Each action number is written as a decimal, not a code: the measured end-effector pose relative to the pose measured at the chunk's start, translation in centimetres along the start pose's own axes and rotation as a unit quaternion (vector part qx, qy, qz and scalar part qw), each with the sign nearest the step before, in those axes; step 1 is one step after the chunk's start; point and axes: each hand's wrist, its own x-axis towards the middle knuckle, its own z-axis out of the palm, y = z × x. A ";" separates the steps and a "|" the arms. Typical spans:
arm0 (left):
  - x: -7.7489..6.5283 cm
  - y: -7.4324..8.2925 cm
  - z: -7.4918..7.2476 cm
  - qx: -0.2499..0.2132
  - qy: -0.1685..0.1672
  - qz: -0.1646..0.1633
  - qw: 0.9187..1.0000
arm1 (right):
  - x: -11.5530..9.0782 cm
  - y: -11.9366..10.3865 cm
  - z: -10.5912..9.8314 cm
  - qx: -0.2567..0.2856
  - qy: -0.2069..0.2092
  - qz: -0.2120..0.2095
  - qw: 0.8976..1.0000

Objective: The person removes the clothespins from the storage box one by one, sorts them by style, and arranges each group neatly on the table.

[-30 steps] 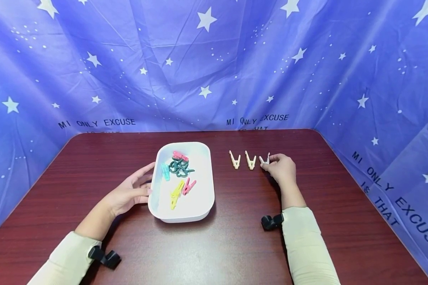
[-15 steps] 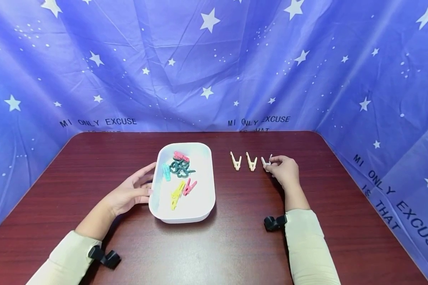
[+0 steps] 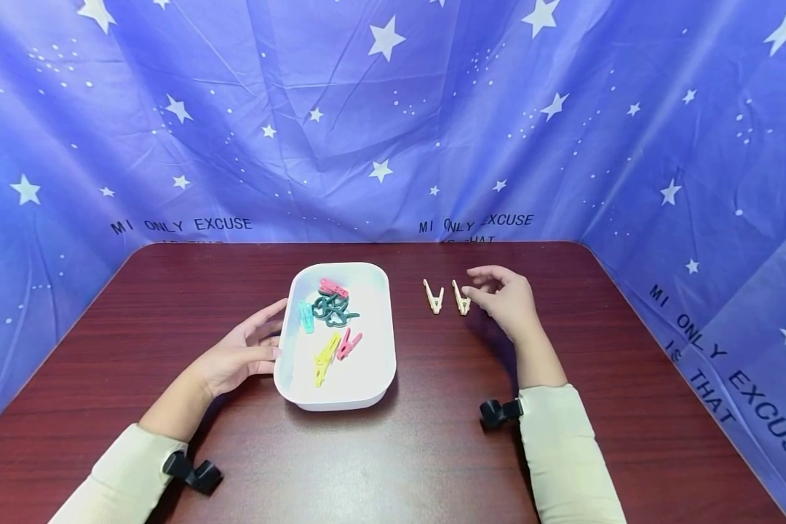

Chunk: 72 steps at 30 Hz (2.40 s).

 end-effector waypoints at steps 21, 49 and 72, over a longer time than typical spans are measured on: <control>0.2 -0.2 -0.2 0.004 0.001 0.001 1.000 | -0.9 -8.9 4.2 0.032 -0.096 -0.059 0.993; 0.0 0.1 0.0 0.002 0.003 0.000 1.000 | 2.7 -11.8 9.5 0.018 -0.211 -0.130 0.969; -0.1 0.3 0.1 0.002 -0.001 -0.002 1.000 | 6.0 -11.5 16.3 -0.055 -0.347 -0.068 0.934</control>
